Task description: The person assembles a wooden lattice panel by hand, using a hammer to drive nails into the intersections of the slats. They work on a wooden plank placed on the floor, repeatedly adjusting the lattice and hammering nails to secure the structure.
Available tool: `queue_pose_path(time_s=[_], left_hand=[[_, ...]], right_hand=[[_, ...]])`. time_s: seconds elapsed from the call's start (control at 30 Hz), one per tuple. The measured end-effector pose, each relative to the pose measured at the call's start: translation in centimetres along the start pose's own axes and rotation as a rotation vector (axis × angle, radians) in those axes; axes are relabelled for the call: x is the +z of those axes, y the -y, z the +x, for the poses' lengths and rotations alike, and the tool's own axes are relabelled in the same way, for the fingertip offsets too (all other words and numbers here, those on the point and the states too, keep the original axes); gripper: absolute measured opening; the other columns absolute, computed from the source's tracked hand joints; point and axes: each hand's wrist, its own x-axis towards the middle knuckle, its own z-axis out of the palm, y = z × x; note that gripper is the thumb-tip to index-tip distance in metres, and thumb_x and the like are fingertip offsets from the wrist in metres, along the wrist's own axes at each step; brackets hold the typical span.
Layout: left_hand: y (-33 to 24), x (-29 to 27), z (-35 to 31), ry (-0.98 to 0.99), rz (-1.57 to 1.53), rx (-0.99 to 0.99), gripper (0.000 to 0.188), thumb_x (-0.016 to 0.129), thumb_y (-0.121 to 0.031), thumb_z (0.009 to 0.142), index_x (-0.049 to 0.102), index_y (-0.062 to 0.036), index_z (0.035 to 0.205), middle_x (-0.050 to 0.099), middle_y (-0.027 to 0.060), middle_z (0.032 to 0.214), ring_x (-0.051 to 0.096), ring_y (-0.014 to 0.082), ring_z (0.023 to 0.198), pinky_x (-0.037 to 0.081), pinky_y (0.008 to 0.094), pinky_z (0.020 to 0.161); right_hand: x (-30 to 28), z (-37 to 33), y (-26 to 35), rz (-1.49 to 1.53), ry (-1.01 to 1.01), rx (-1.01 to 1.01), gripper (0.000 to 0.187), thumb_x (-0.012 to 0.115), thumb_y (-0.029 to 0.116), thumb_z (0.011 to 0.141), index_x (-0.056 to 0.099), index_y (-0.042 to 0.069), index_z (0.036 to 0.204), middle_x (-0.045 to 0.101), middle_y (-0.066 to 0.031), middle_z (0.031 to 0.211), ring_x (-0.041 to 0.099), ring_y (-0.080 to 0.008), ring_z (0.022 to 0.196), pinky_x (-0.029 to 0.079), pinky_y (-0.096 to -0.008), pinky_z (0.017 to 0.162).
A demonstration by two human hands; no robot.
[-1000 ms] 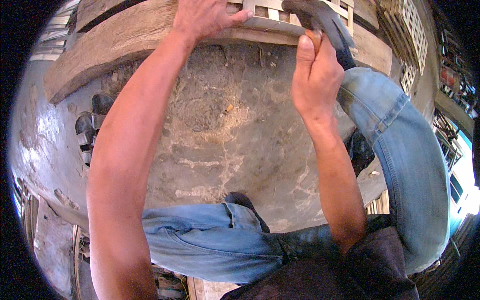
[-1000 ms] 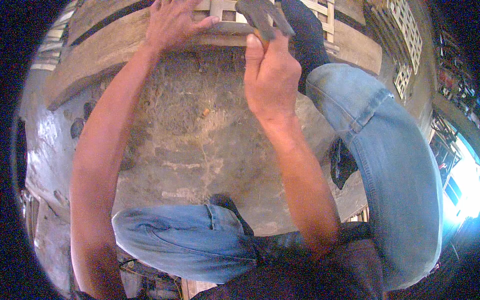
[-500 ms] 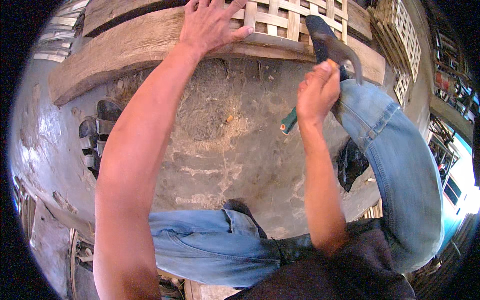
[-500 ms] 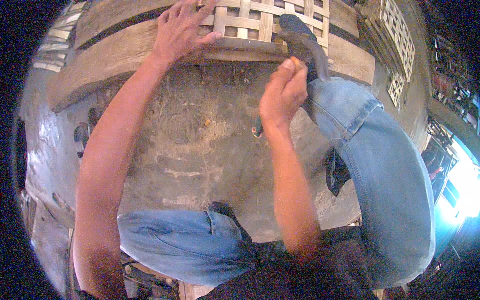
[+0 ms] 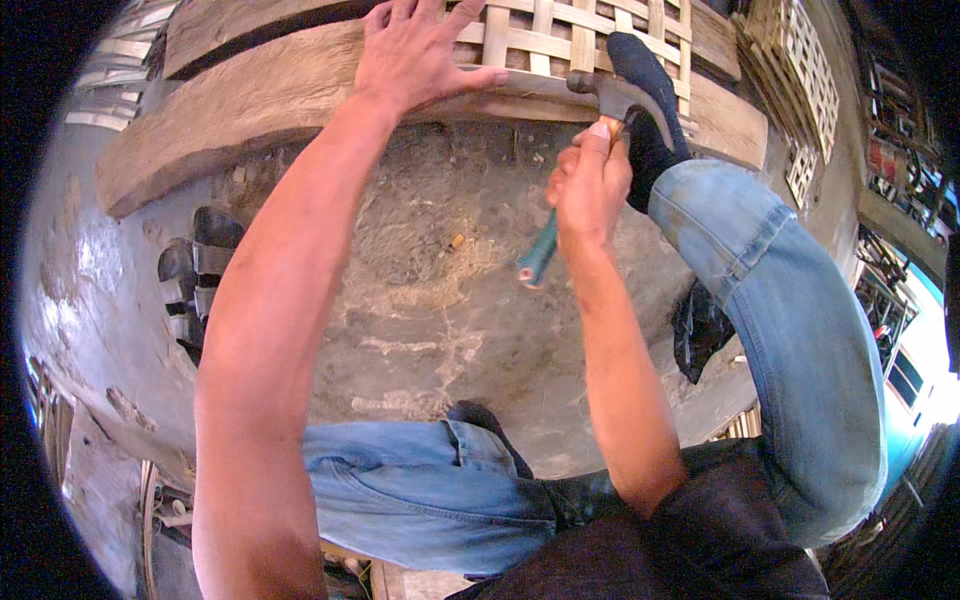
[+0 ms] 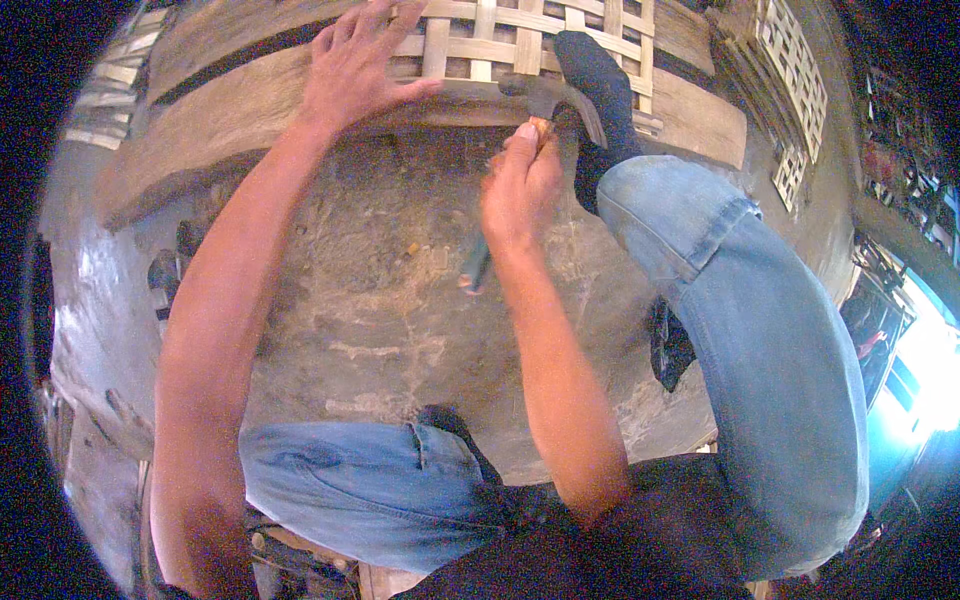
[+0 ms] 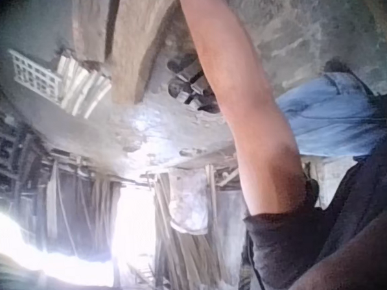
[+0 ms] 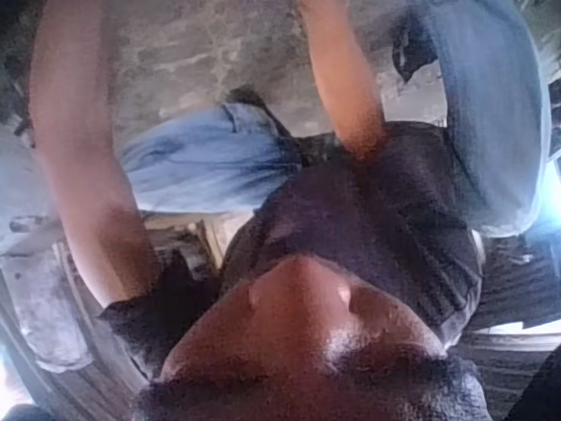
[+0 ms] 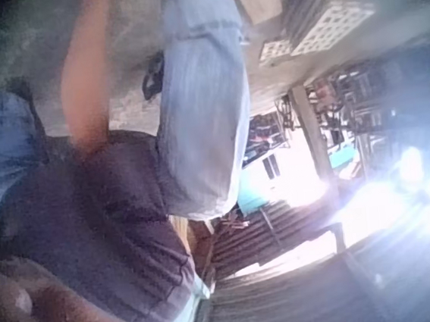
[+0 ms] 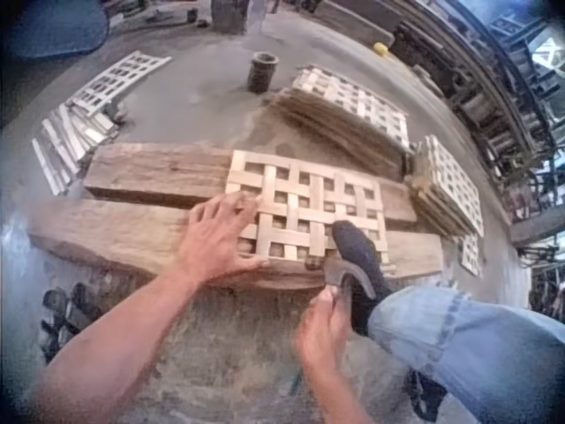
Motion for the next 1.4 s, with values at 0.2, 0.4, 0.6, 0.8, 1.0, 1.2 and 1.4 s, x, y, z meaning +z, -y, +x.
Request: queue_pose_path(time_s=[0.2,0.4,0.6,0.8,1.0,1.2,1.4], left_hand=[[0.3,0.1,-0.3,0.004,0.086,-0.023,0.096,0.075,-0.061,0.069,0.038,-0.0221,0.148,0.040,0.0135,0.139,0.039,0.0325,0.132,0.032,0.0531,0.106],[0.6,0.4,-0.6,-0.010,0.066,0.017,0.089,0.071,-0.065,0.071,0.043,-0.0218,0.144,0.040,0.0147,0.138,0.038,0.0334,0.132,0.033,0.0555,0.103],[-0.2,-0.5,0.1,0.030,0.010,-0.002,0.092,0.071,-0.066,0.071,0.043,-0.0186,0.144,0.041,0.0141,0.141,0.038,0.0337,0.132,0.033,0.0546,0.105],[0.7,0.2,-0.6,-0.044,0.033,-0.010,0.097,0.071,-0.064,0.072,0.036,-0.0160,0.149,0.043,0.0143,0.142,0.038,0.0325,0.134,0.033,0.0515,0.108],[1.1,1.2,-0.5,-0.020,0.039,-0.028,0.090,0.069,-0.056,0.078,0.034,-0.0180,0.151,0.043,0.0126,0.144,0.038,0.0307,0.135,0.032,0.0506,0.109],[1.3,2.0,-0.1,-0.012,0.057,-0.052,0.085,0.068,-0.052,0.079,0.036,-0.0220,0.151,0.043,0.0089,0.145,0.038,0.0280,0.136,0.033,0.0496,0.108],[0.9,1.9,-0.2,-0.023,0.041,-0.051,0.088,0.069,-0.055,0.076,0.037,-0.0216,0.150,0.042,0.0087,0.145,0.037,0.0279,0.137,0.033,0.0501,0.108]], right_hand=[[-1.0,-0.9,2.8,-0.710,0.023,-0.641,0.027,0.052,0.025,0.101,0.056,-0.002,0.107,0.066,-0.0268,0.087,0.066,-0.0479,0.082,0.050,-0.0531,0.068],[-0.2,-1.6,4.6,-0.817,0.119,-0.679,0.026,0.054,0.024,0.101,0.056,-0.002,0.103,0.068,-0.0248,0.085,0.067,-0.0456,0.078,0.051,-0.0518,0.065],[-0.5,-0.7,4.5,-0.828,0.093,-0.709,0.024,0.057,0.021,0.098,0.056,-0.001,0.108,0.066,-0.0262,0.086,0.065,-0.0472,0.079,0.050,-0.0533,0.069],[-0.8,-1.4,8.9,-0.750,0.282,-0.621,0.029,0.056,0.028,0.100,0.053,0.001,0.109,0.064,-0.0241,0.078,0.064,-0.0460,0.075,0.049,-0.0510,0.065],[-0.1,-2.2,5.3,-1.214,0.367,-0.493,0.030,0.054,0.033,0.101,0.051,0.003,0.101,0.066,-0.0256,0.080,0.065,-0.0480,0.077,0.049,-0.0575,0.065],[0.8,-2.3,4.5,-1.335,0.355,-0.377,0.033,0.055,0.034,0.100,0.050,0.002,0.102,0.068,-0.0245,0.091,0.068,-0.0465,0.086,0.053,-0.0567,0.072],[-0.3,-2.1,3.9,-1.287,0.324,-0.393,0.031,0.056,0.033,0.100,0.051,0.003,0.104,0.068,-0.0236,0.092,0.067,-0.0471,0.085,0.052,-0.0563,0.072]])
